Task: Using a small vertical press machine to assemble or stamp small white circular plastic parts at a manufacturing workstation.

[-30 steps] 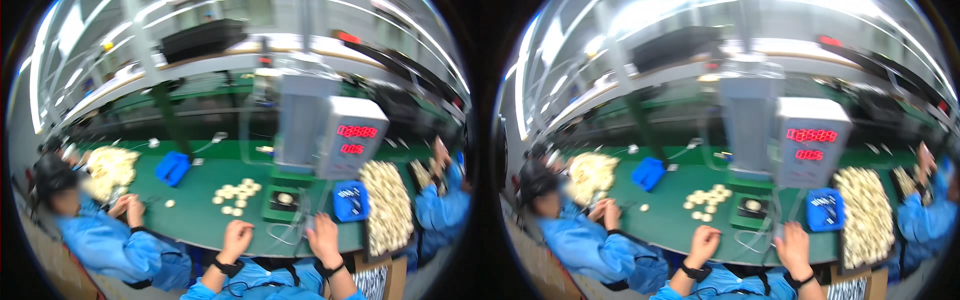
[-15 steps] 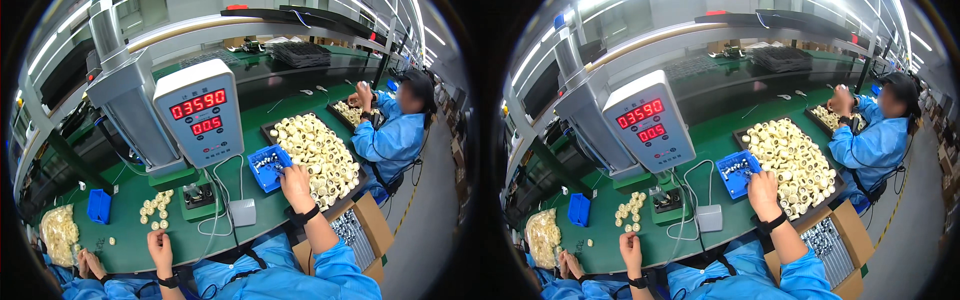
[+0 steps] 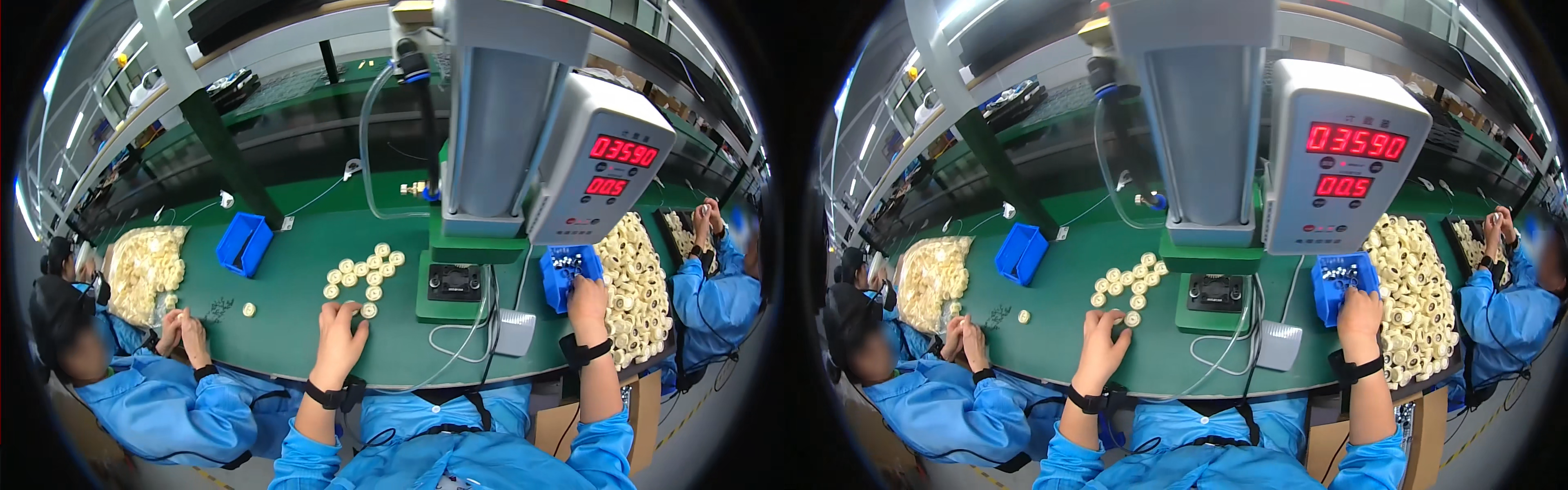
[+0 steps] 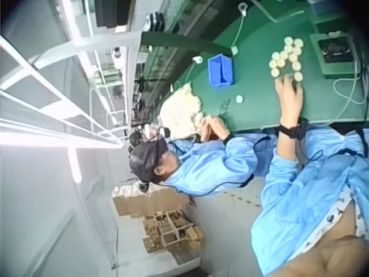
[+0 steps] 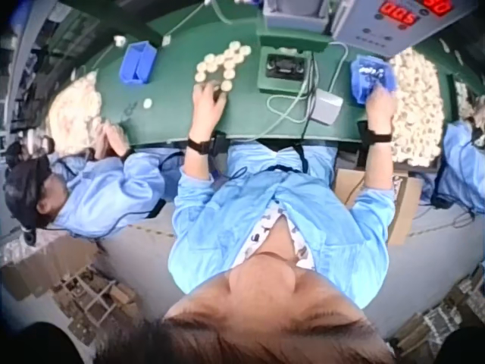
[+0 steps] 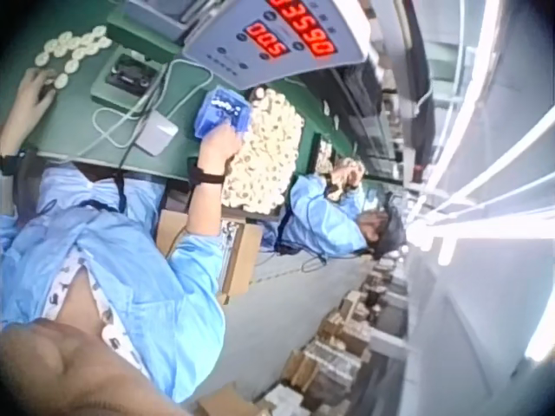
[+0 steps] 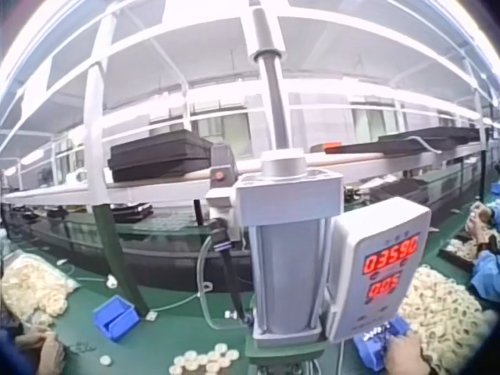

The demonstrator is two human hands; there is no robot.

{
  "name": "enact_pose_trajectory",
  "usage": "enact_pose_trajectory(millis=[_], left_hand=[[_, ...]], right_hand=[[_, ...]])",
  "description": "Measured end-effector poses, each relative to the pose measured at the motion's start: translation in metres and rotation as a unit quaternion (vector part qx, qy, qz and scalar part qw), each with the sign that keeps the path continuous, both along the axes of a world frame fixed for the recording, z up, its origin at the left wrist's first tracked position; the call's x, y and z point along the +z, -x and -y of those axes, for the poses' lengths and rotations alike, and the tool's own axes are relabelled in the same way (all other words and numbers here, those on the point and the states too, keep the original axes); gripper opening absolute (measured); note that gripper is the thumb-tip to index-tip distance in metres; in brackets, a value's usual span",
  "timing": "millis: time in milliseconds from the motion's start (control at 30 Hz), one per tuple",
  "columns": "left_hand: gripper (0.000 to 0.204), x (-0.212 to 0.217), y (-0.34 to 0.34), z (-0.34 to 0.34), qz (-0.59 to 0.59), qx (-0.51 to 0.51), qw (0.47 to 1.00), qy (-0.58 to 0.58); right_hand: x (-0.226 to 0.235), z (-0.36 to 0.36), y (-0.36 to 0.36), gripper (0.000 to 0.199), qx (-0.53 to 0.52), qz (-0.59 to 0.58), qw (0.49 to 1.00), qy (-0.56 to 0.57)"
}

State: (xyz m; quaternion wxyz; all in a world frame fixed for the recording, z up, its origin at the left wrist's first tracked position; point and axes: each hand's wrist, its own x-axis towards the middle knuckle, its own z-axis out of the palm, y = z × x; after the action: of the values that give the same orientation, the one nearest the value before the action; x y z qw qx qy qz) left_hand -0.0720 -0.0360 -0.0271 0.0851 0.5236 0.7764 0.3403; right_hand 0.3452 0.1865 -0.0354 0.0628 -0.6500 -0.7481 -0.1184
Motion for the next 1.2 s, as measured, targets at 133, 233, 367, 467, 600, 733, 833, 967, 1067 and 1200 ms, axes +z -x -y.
enact_pose_trajectory(millis=[133, 233, 367, 467, 600, 733, 833, 967, 1067, 1200], left_hand=[[0.036, 0.006, -0.001, 0.0, -0.005, -0.003, 1.0, 0.011], [0.037, 0.007, -0.002, -0.006, -0.032, -0.028, 0.999, 0.006], [0.031, -0.003, 0.0, -0.01, -0.056, -0.034, 0.997, -0.038], [0.028, 0.001, -0.004, -0.01, -0.055, -0.034, 0.996, -0.054], [0.032, 0.014, -0.013, -0.013, -0.008, -0.052, 0.994, -0.092], [0.031, 0.023, -0.028, -0.021, 0.121, -0.105, 0.98, -0.122], [0.033, 0.032, -0.043, -0.039, 0.139, -0.151, 0.969, -0.138], [0.034, 0.049, -0.075, -0.083, 0.14, -0.222, 0.954, -0.147], [0.033, 0.049, -0.082, -0.104, 0.051, -0.205, 0.968, -0.133], [0.029, 0.041, -0.082, -0.118, 0.063, -0.206, 0.97, -0.11]], right_hand=[[0.005, 0.002, 0.002, 0.014, 0.02, -0.054, 0.998, 0.002], [0.011, 0.006, 0.003, 0.018, -0.002, -0.102, 0.995, 0.024], [0.018, 0.006, 0.006, 0.021, 0.009, -0.175, 0.984, 0.012], [0.03, 0.01, 0.002, 0.023, 0.023, -0.292, 0.956, 0.029], [0.031, 0.029, -0.01, 0.018, 0.038, -0.492, 0.868, 0.045], [0.048, 0.058, 0.014, 0.01, 0.16, -0.718, 0.67, 0.104], [0.033, 0.066, 0.031, 0.009, 0.191, -0.788, 0.569, 0.136], [0.027, 0.087, 0.054, 0.01, 0.175, -0.815, 0.519, 0.188], [0.023, 0.098, 0.066, 0.01, 0.188, -0.819, 0.492, 0.227], [0.021, 0.105, 0.065, 0.01, 0.19, -0.812, 0.488, 0.257]])
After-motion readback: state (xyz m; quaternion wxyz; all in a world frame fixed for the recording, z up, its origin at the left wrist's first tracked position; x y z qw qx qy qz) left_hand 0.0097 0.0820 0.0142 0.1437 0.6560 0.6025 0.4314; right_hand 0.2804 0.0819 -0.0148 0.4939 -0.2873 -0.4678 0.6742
